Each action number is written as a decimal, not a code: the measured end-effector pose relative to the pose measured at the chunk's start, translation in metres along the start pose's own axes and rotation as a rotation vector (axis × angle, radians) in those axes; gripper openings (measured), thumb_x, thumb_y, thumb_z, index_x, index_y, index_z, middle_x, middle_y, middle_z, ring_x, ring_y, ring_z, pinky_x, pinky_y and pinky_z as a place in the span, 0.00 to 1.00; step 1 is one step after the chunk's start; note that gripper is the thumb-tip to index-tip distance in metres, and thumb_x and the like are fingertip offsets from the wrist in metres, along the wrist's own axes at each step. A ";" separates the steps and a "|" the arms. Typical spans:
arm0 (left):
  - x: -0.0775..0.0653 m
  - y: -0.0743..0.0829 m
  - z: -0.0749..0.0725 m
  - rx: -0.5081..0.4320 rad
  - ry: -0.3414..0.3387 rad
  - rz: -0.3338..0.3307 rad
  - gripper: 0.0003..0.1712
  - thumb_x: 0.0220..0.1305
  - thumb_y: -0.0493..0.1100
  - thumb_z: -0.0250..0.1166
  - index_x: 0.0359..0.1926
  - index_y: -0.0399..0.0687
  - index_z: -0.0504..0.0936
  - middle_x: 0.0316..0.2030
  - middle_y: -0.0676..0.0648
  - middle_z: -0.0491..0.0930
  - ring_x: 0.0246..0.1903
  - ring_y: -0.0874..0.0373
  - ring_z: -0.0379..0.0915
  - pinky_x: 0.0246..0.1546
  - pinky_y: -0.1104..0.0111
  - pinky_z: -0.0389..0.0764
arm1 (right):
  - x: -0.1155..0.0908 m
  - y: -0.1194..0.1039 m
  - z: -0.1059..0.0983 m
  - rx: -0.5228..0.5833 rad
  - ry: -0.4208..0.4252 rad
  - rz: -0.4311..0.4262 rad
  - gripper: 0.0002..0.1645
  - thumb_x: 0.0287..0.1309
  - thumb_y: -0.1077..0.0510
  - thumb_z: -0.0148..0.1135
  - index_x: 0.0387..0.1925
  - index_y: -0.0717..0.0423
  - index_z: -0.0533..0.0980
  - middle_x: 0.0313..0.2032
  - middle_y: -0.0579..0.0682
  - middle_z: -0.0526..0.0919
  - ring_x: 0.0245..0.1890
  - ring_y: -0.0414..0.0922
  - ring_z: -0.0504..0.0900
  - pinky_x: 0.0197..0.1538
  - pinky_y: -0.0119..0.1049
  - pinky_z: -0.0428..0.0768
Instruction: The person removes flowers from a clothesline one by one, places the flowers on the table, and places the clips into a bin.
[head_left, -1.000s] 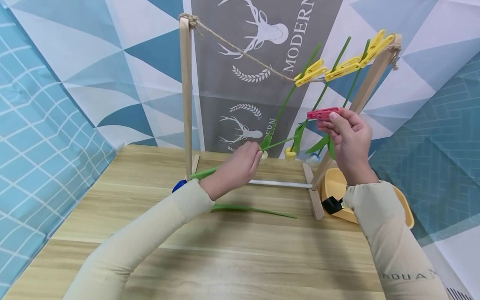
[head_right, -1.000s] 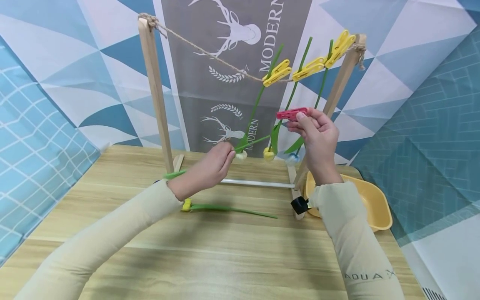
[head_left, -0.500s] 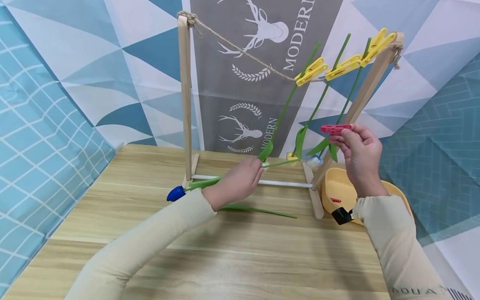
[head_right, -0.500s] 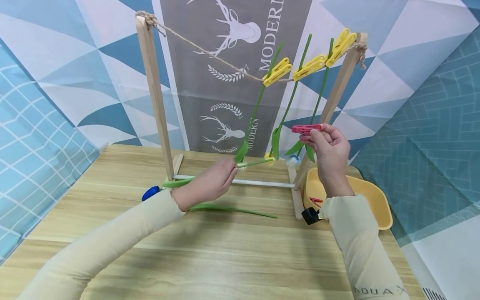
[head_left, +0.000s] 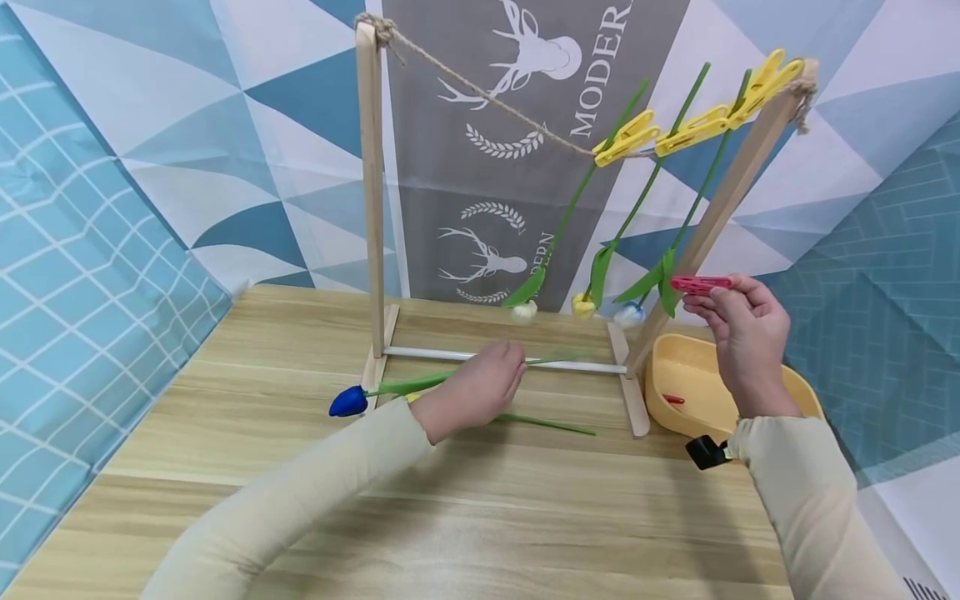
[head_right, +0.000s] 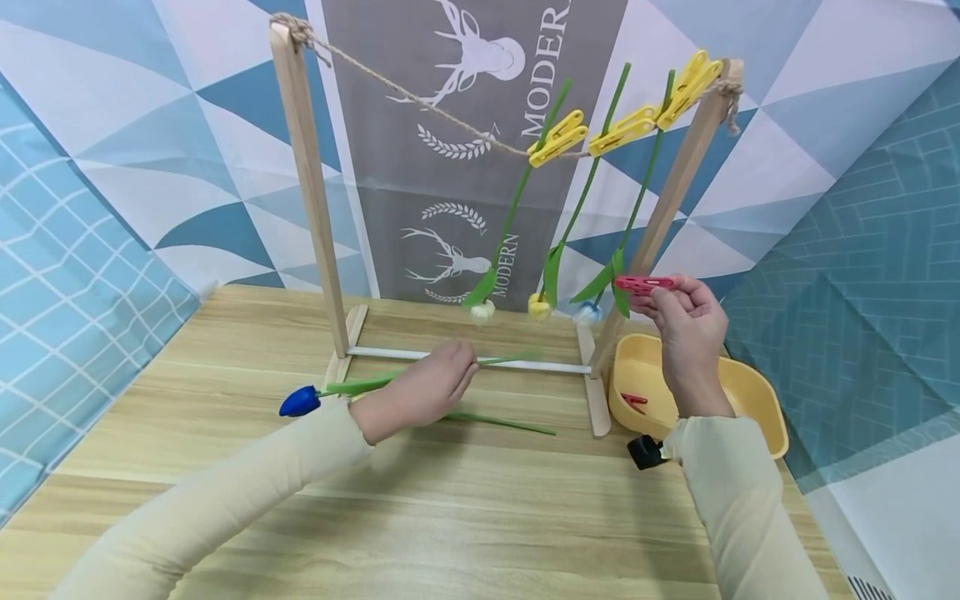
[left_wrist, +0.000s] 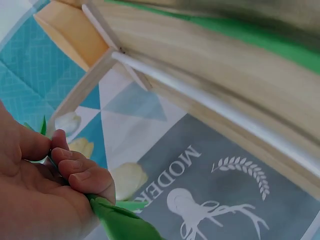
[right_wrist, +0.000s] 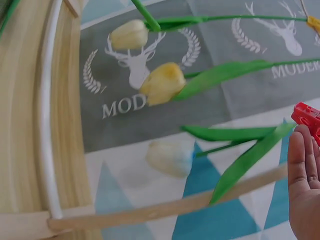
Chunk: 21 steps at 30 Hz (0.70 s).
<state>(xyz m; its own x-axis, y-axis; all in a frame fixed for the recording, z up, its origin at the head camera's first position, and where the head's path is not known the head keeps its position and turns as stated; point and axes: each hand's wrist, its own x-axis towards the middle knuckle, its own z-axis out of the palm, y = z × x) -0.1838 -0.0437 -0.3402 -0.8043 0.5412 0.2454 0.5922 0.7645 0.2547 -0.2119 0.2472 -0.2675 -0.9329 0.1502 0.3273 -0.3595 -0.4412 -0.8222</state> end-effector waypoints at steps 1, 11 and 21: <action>-0.001 0.000 0.002 -0.004 -0.006 -0.004 0.12 0.72 0.40 0.43 0.36 0.40 0.70 0.28 0.47 0.68 0.32 0.54 0.68 0.38 0.61 0.74 | -0.001 0.001 -0.003 0.001 0.004 0.003 0.08 0.57 0.69 0.58 0.38 0.65 0.69 0.36 0.56 0.78 0.29 0.47 0.85 0.40 0.33 0.82; -0.010 0.000 0.022 0.005 -0.065 -0.017 0.12 0.72 0.41 0.43 0.38 0.39 0.71 0.29 0.46 0.71 0.32 0.54 0.69 0.38 0.62 0.74 | -0.005 0.012 -0.037 0.020 0.075 0.075 0.05 0.59 0.69 0.55 0.37 0.65 0.68 0.32 0.55 0.81 0.27 0.47 0.85 0.37 0.34 0.83; -0.018 0.002 0.045 -0.012 -0.139 -0.060 0.11 0.72 0.42 0.45 0.35 0.42 0.70 0.26 0.49 0.67 0.28 0.57 0.66 0.29 0.66 0.73 | -0.005 0.034 -0.068 -0.038 0.164 0.181 0.07 0.59 0.66 0.57 0.38 0.63 0.68 0.31 0.53 0.83 0.25 0.45 0.84 0.36 0.33 0.83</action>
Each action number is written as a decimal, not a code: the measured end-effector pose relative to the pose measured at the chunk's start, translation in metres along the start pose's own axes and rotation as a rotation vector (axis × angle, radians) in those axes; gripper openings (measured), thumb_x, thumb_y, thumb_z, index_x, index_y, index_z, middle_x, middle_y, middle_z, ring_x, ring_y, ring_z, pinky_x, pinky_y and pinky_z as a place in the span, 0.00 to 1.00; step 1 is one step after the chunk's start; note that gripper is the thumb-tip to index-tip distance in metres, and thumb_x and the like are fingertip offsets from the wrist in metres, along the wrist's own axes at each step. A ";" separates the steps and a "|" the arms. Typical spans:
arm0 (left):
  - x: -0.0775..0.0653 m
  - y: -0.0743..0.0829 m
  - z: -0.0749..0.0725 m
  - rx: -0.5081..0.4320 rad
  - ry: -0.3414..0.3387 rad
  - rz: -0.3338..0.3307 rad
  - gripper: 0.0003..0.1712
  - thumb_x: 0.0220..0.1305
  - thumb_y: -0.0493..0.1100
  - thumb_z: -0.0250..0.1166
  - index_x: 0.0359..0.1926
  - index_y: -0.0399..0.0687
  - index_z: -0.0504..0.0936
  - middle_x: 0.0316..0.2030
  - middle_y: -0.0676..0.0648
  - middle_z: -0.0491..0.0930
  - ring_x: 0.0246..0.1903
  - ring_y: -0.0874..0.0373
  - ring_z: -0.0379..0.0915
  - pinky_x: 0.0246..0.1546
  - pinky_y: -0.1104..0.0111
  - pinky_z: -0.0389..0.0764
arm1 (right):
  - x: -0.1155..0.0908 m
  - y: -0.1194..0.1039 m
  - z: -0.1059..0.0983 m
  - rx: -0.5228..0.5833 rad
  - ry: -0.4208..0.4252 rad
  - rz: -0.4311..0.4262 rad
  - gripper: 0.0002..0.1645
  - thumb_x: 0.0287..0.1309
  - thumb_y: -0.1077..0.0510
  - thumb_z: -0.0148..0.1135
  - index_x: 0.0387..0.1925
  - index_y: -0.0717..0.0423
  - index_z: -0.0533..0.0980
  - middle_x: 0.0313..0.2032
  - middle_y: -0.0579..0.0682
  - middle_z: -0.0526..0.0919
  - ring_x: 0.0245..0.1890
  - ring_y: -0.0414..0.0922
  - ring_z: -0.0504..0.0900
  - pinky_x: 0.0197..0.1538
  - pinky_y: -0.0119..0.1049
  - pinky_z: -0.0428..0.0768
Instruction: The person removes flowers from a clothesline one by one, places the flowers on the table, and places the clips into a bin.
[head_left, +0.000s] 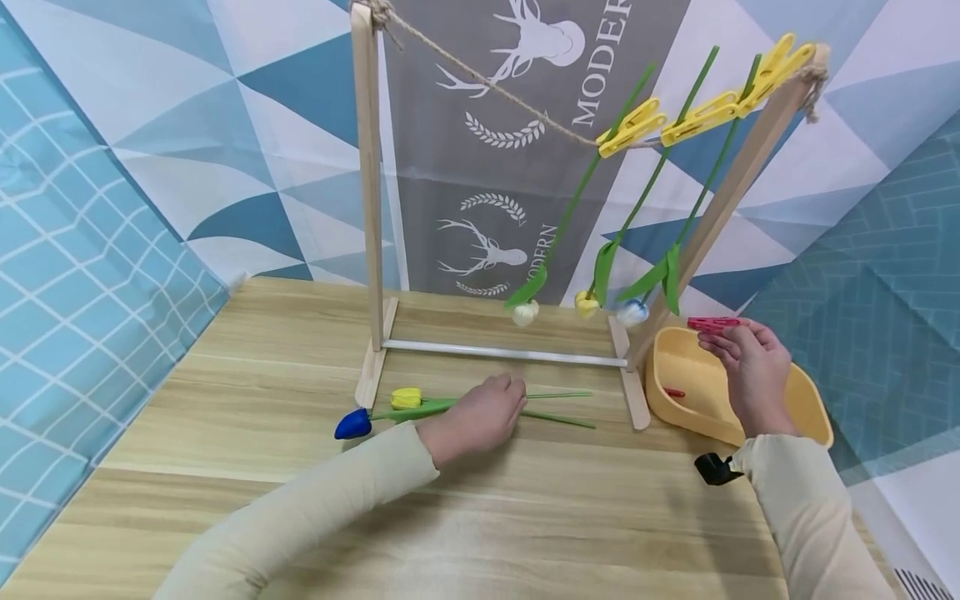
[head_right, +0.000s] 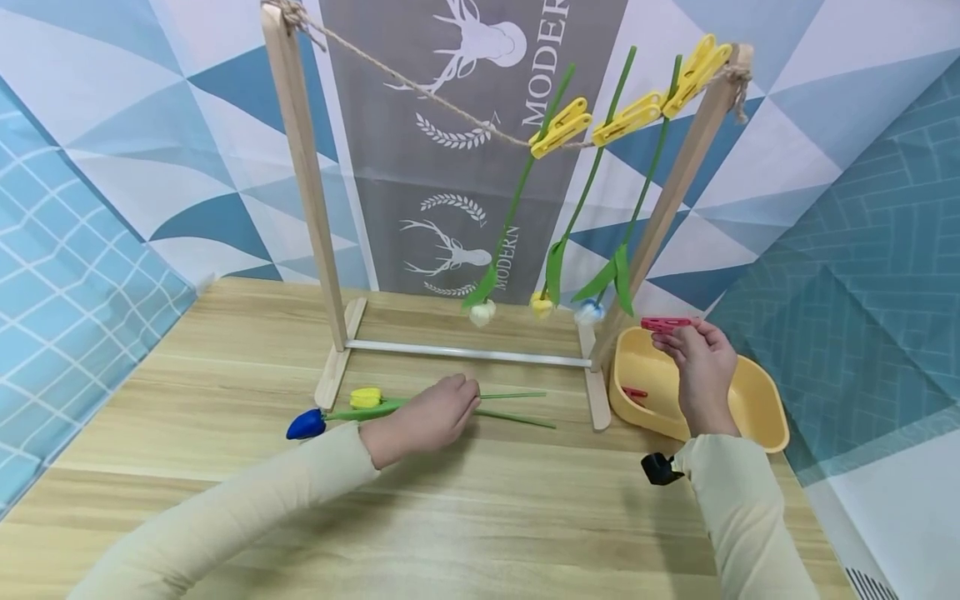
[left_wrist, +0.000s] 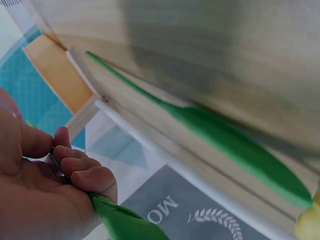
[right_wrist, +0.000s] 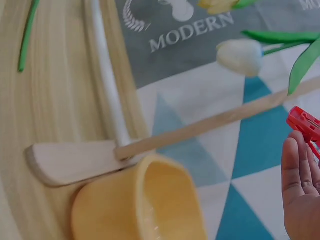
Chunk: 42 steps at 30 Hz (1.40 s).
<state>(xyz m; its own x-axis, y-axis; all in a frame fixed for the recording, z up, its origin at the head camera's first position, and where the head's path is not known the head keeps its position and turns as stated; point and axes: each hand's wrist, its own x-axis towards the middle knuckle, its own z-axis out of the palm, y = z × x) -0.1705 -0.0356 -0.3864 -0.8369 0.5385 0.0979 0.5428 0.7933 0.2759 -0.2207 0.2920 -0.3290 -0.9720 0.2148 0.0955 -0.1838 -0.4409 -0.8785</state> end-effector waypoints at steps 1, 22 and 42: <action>-0.001 0.000 0.001 0.001 -0.015 -0.008 0.11 0.72 0.43 0.45 0.36 0.42 0.70 0.26 0.49 0.67 0.27 0.58 0.65 0.28 0.67 0.73 | 0.001 0.002 -0.003 -0.007 0.010 0.006 0.07 0.59 0.66 0.57 0.37 0.63 0.68 0.31 0.53 0.83 0.25 0.44 0.84 0.36 0.33 0.83; -0.008 0.006 0.037 0.027 -0.137 0.002 0.12 0.73 0.44 0.44 0.41 0.43 0.72 0.31 0.49 0.71 0.30 0.60 0.68 0.32 0.69 0.74 | 0.031 0.056 -0.068 -0.347 0.056 0.134 0.04 0.60 0.59 0.58 0.36 0.56 0.75 0.29 0.44 0.85 0.27 0.39 0.85 0.34 0.30 0.82; -0.001 0.010 0.056 0.097 -0.124 0.059 0.10 0.72 0.44 0.44 0.38 0.45 0.70 0.28 0.51 0.69 0.28 0.61 0.66 0.32 0.68 0.71 | 0.035 0.054 -0.054 -0.864 -0.041 0.331 0.35 0.65 0.48 0.50 0.62 0.70 0.60 0.27 0.32 0.78 0.28 0.29 0.81 0.38 0.26 0.81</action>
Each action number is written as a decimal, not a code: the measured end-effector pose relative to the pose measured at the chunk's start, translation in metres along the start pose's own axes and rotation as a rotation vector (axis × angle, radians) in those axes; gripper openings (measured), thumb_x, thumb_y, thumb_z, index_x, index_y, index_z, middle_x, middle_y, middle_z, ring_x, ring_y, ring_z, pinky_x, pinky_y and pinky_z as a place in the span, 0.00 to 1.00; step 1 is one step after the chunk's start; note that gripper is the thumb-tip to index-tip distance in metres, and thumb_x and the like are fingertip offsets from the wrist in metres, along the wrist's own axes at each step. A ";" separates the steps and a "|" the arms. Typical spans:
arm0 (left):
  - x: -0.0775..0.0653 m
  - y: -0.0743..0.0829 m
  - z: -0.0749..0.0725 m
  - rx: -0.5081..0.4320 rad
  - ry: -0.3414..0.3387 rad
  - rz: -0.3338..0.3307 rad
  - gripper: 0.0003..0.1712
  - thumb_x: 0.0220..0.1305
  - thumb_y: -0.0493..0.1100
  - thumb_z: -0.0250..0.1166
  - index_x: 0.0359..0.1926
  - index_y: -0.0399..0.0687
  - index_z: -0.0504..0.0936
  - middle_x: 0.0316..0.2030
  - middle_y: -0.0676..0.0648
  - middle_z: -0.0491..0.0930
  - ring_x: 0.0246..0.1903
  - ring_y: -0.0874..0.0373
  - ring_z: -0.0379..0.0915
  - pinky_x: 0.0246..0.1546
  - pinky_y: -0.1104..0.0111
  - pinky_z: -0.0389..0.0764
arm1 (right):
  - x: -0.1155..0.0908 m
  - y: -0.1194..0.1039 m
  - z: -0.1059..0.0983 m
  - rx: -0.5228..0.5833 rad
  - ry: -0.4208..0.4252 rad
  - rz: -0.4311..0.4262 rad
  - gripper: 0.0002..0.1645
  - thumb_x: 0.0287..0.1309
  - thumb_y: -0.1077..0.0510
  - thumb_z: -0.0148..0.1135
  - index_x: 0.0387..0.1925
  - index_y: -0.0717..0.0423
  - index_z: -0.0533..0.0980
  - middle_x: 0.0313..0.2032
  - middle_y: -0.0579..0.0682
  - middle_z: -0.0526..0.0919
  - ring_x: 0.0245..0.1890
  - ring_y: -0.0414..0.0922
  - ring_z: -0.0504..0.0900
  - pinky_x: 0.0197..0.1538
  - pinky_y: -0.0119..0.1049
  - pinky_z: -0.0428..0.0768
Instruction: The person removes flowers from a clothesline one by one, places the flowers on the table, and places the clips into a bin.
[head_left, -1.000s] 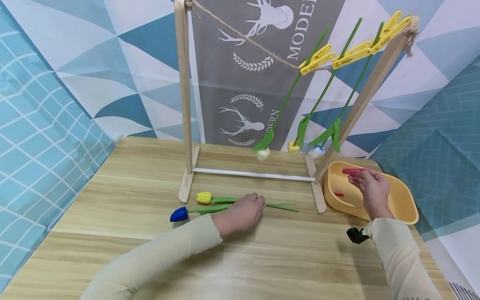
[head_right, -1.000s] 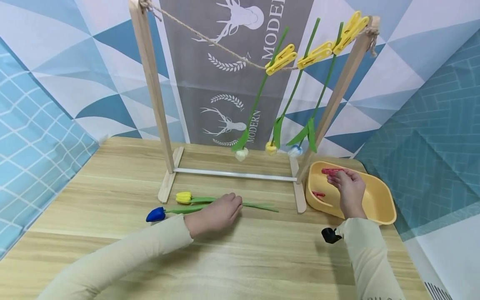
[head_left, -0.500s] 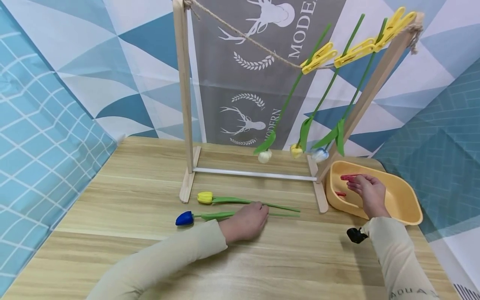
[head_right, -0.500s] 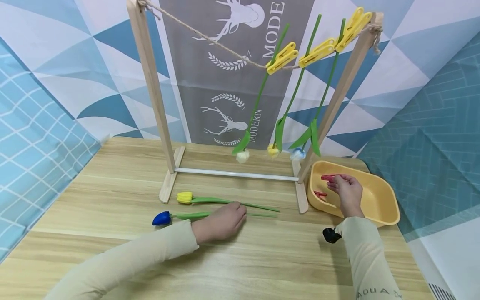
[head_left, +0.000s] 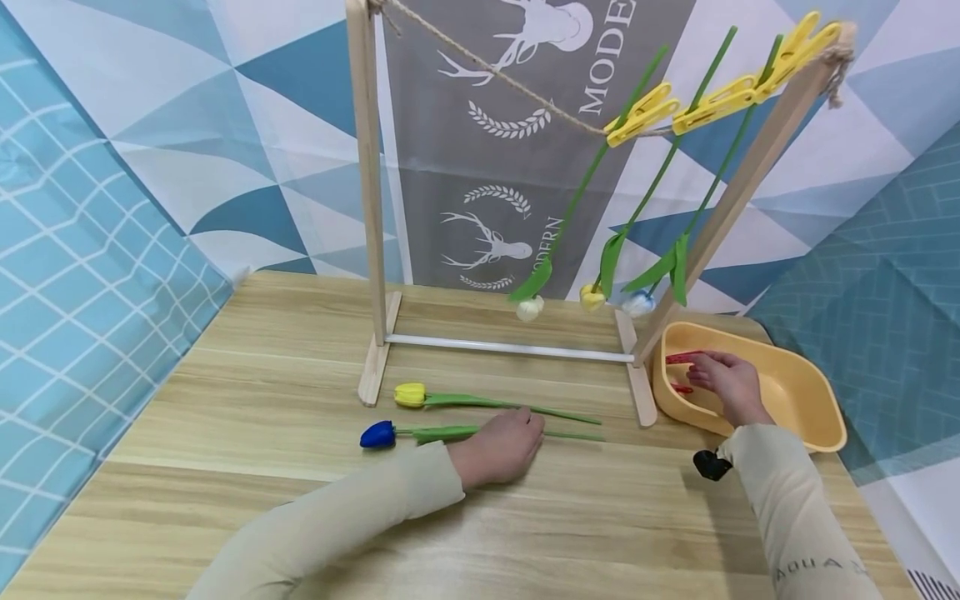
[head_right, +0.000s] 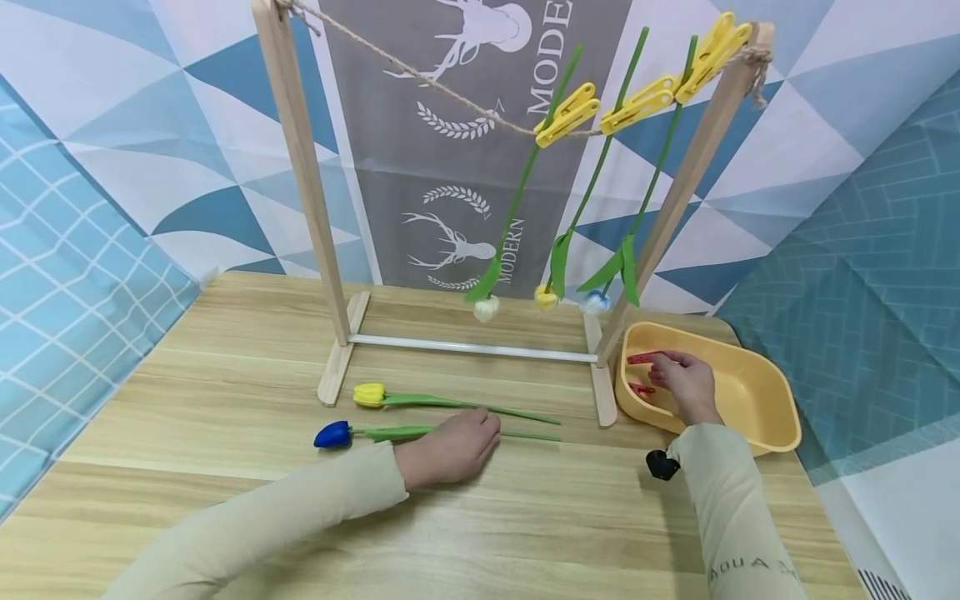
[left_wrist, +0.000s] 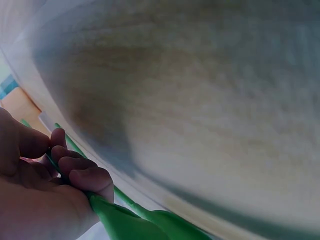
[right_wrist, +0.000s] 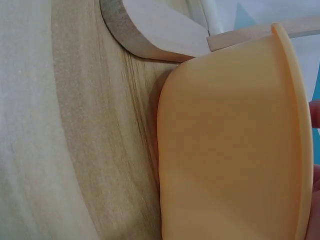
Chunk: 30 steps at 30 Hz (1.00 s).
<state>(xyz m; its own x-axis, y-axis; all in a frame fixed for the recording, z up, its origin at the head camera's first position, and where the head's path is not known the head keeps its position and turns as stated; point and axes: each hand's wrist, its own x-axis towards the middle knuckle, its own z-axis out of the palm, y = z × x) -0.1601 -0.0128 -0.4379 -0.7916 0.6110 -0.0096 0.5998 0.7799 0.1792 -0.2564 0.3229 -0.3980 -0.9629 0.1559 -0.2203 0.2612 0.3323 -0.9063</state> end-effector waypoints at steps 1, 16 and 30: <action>0.001 0.000 0.001 0.005 -0.002 -0.004 0.10 0.72 0.44 0.44 0.38 0.46 0.70 0.29 0.51 0.69 0.28 0.61 0.67 0.33 0.68 0.71 | 0.001 0.000 0.001 -0.025 -0.008 0.010 0.36 0.66 0.47 0.50 0.63 0.70 0.59 0.28 0.33 0.77 0.28 0.29 0.81 0.39 0.27 0.81; 0.003 -0.001 0.003 0.034 -0.028 -0.015 0.10 0.72 0.46 0.45 0.40 0.48 0.70 0.32 0.50 0.70 0.33 0.59 0.69 0.34 0.68 0.71 | 0.009 -0.003 -0.004 -0.276 -0.177 0.101 0.35 0.65 0.50 0.51 0.62 0.75 0.60 0.43 0.56 0.79 0.31 0.35 0.81 0.40 0.31 0.82; -0.001 0.004 -0.004 0.062 -0.054 -0.034 0.10 0.72 0.45 0.45 0.42 0.47 0.71 0.35 0.50 0.71 0.36 0.59 0.69 0.40 0.68 0.72 | 0.015 0.000 -0.012 -0.508 -0.284 0.103 0.35 0.62 0.53 0.53 0.59 0.79 0.60 0.48 0.71 0.73 0.32 0.41 0.78 0.36 0.31 0.79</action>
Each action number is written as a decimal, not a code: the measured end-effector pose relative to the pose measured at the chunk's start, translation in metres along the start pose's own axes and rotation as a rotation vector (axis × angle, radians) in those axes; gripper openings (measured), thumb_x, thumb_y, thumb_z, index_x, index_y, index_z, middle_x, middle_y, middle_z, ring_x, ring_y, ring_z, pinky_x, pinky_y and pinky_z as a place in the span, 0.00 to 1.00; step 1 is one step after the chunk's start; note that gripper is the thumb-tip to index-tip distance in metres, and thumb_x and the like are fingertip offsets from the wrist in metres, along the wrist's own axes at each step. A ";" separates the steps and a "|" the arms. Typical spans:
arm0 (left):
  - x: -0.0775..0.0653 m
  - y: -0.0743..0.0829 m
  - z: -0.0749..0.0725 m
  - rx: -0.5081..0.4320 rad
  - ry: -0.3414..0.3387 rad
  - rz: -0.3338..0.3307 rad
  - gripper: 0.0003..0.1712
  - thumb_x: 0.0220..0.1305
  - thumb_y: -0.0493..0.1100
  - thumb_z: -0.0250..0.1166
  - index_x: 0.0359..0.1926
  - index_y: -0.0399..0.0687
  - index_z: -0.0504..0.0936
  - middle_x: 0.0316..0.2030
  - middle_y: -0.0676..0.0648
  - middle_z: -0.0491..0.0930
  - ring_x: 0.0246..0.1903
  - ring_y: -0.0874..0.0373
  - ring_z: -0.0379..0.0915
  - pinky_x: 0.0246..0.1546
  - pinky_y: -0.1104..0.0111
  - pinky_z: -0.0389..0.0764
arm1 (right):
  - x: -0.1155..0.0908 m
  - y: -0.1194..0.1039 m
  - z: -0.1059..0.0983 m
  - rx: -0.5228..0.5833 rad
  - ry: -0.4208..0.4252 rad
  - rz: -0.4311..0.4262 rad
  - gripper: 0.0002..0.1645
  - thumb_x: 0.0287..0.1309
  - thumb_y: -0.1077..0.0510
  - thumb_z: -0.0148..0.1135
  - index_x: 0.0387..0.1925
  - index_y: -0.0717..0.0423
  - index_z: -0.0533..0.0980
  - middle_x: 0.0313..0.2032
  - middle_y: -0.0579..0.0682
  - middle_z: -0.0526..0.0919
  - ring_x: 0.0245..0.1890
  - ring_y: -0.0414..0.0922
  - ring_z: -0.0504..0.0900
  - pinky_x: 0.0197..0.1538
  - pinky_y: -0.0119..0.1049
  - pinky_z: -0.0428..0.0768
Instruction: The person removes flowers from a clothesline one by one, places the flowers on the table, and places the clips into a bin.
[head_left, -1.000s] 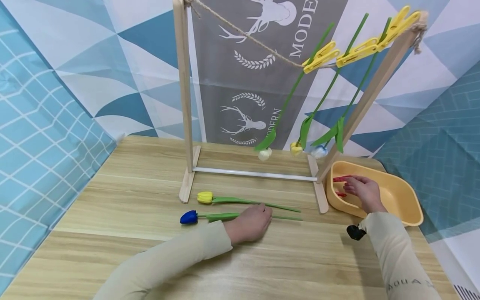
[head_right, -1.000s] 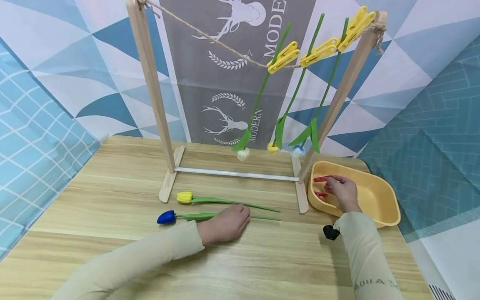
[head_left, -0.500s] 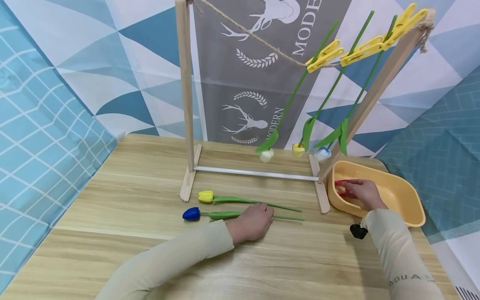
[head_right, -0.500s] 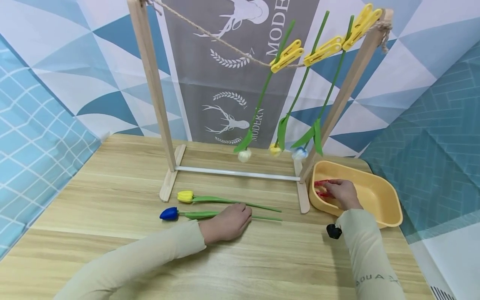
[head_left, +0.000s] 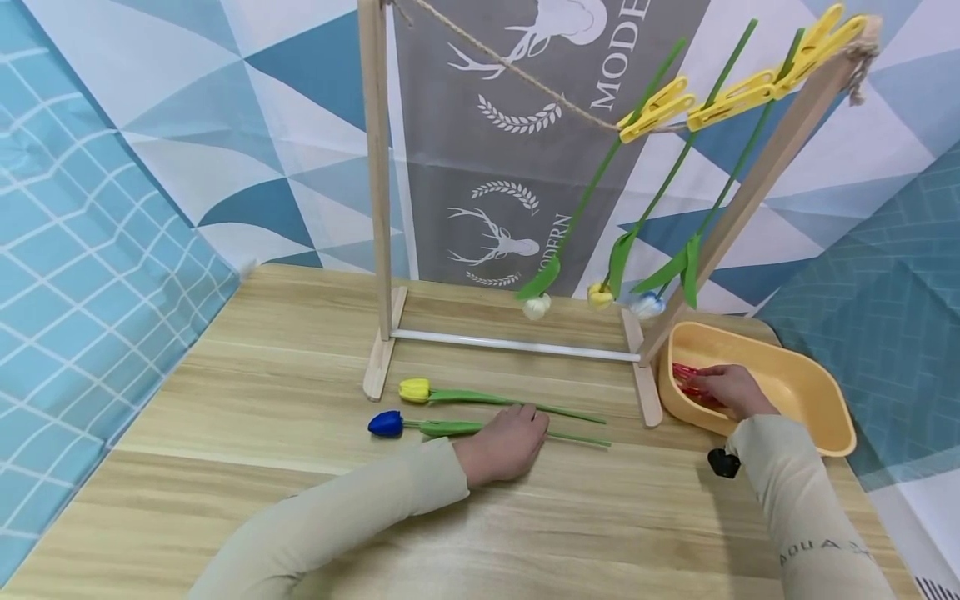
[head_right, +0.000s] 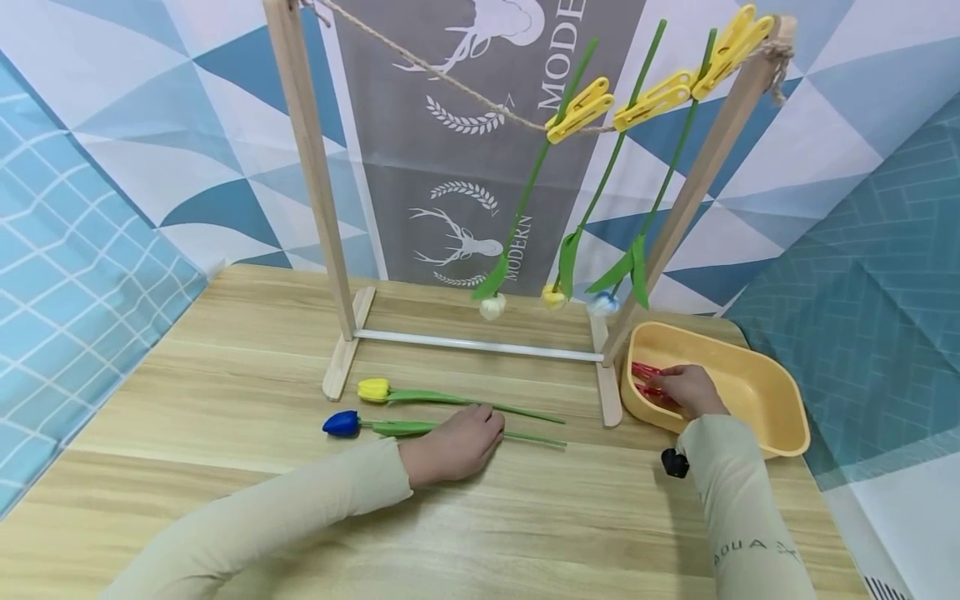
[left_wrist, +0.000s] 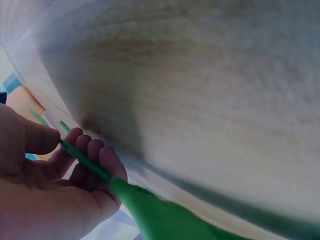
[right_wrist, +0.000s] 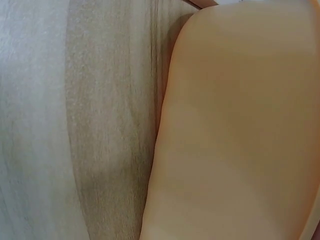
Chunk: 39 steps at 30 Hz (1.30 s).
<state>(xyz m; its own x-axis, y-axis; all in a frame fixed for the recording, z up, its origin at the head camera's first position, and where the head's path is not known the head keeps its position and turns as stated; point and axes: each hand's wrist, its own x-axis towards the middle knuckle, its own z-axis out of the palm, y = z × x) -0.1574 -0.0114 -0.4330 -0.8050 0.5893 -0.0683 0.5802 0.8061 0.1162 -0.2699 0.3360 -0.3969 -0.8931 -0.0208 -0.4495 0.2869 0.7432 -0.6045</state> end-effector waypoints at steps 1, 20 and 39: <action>0.000 0.000 0.000 0.008 -0.002 -0.001 0.10 0.72 0.45 0.45 0.42 0.47 0.71 0.35 0.50 0.71 0.36 0.59 0.69 0.39 0.69 0.72 | 0.000 0.000 0.000 -0.008 -0.002 -0.002 0.35 0.62 0.53 0.53 0.58 0.79 0.60 0.47 0.71 0.74 0.32 0.42 0.77 0.36 0.31 0.79; -0.005 0.003 -0.002 0.059 0.044 -0.047 0.13 0.60 0.35 0.55 0.47 0.45 0.73 0.38 0.47 0.74 0.39 0.55 0.72 0.38 0.66 0.75 | -0.010 0.004 -0.002 -0.029 0.085 -0.034 0.37 0.60 0.52 0.56 0.60 0.78 0.60 0.36 0.58 0.80 0.28 0.41 0.78 0.33 0.31 0.80; -0.009 -0.012 -0.036 -0.253 0.137 -0.082 0.08 0.65 0.39 0.51 0.42 0.43 0.74 0.33 0.48 0.72 0.32 0.57 0.67 0.32 0.68 0.71 | -0.076 -0.077 0.013 0.027 0.246 -0.255 0.38 0.61 0.33 0.48 0.54 0.62 0.71 0.47 0.62 0.78 0.34 0.41 0.80 0.35 0.30 0.77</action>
<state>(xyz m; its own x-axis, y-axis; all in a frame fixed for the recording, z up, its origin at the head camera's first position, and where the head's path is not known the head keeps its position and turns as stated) -0.1617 -0.0286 -0.3986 -0.8673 0.4958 0.0446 0.4768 0.8016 0.3606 -0.2190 0.2716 -0.3250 -0.9929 -0.0393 -0.1125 0.0504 0.7169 -0.6954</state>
